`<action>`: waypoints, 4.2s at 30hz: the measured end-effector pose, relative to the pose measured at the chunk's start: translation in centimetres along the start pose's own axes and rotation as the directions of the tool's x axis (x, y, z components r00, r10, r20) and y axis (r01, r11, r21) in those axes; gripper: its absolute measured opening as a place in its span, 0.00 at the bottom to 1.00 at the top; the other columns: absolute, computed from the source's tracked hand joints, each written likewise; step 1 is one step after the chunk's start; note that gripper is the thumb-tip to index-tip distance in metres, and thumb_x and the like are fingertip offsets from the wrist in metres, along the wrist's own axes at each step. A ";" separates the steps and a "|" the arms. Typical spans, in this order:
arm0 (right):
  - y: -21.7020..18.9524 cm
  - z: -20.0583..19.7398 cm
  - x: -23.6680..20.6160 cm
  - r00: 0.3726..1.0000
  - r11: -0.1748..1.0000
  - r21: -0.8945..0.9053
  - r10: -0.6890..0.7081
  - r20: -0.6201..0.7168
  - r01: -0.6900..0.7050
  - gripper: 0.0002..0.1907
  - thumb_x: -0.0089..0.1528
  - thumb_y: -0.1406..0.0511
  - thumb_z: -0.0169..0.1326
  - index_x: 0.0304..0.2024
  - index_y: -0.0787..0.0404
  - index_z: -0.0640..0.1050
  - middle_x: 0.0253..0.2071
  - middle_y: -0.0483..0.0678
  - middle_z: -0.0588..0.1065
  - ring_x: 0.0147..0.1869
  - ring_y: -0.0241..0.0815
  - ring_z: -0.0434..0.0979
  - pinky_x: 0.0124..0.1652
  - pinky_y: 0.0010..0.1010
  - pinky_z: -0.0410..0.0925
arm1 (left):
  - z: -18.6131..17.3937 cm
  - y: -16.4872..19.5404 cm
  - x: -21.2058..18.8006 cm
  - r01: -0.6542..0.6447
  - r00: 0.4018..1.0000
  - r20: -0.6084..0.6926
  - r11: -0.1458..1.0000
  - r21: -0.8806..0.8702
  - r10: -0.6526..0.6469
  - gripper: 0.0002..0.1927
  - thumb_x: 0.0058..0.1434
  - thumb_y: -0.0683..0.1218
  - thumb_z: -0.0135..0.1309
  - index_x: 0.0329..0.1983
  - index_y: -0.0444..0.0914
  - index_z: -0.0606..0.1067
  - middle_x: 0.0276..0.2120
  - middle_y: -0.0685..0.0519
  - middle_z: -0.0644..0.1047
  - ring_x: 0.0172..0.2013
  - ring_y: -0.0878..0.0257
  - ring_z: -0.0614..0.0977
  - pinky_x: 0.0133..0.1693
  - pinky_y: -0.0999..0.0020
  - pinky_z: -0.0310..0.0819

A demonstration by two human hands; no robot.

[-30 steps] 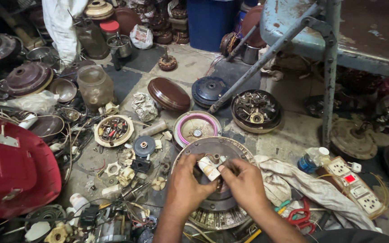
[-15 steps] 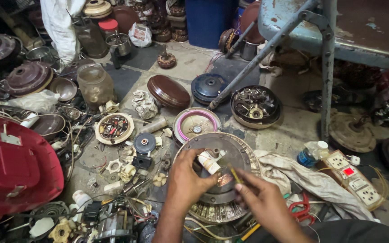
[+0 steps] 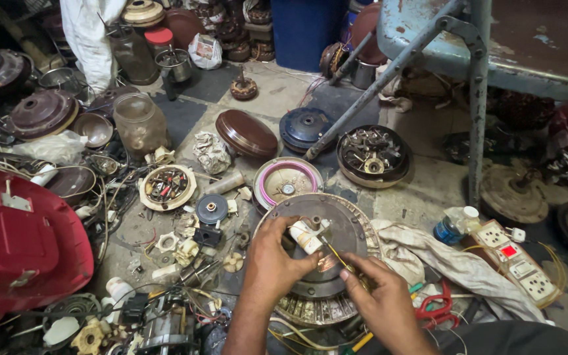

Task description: The person sits on the floor of a cluttered repair workshop and works on a ceiling fan motor. They handle a small switch and copper wire, use a screwdriver on the motor housing, reposition the fan unit, and fit components onto the motor at the end.

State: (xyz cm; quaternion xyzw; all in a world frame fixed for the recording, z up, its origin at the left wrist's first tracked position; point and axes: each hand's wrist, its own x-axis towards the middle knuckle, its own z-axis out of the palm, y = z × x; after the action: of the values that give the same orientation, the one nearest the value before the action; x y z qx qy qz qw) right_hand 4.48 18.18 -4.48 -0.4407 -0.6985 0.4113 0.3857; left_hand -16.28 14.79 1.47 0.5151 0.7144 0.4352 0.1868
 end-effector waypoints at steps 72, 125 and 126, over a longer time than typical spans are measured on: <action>0.6 0.0 4.5 0.884 0.894 0.175 0.347 0.313 -0.413 0.16 0.64 0.60 0.56 0.48 0.65 0.77 0.29 0.45 0.77 0.29 0.33 0.74 0.29 0.25 0.66 | -0.3 0.2 0.0 0.009 1.000 0.030 1.000 0.017 -0.010 0.34 0.37 0.48 0.74 0.49 0.39 0.77 0.46 0.44 0.79 0.49 0.48 0.80 0.51 0.57 0.74; 0.6 -0.6 2.3 0.977 0.923 -0.324 -0.184 0.104 0.208 0.14 0.62 0.61 0.62 0.47 0.60 0.78 0.29 0.46 0.79 0.28 0.28 0.74 0.29 0.24 0.66 | 2.3 0.1 0.1 -0.171 0.980 -0.089 0.983 0.068 0.176 0.32 0.39 0.46 0.73 0.51 0.40 0.78 0.49 0.40 0.72 0.45 0.41 0.80 0.45 0.51 0.75; 0.8 -0.4 2.7 0.988 0.986 -0.121 -0.096 0.120 0.111 0.12 0.64 0.61 0.61 0.45 0.62 0.79 0.30 0.45 0.80 0.30 0.30 0.75 0.29 0.24 0.68 | 2.3 0.1 -0.1 -0.175 0.979 -0.094 0.983 0.059 0.180 0.33 0.39 0.46 0.73 0.52 0.40 0.78 0.49 0.41 0.72 0.46 0.41 0.80 0.45 0.51 0.75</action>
State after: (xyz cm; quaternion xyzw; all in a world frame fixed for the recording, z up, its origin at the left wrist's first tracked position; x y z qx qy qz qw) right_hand 4.29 20.98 -4.58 -0.4035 -0.7660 0.3697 0.3373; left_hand -14.53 15.76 0.25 0.5591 0.6848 0.4570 0.0984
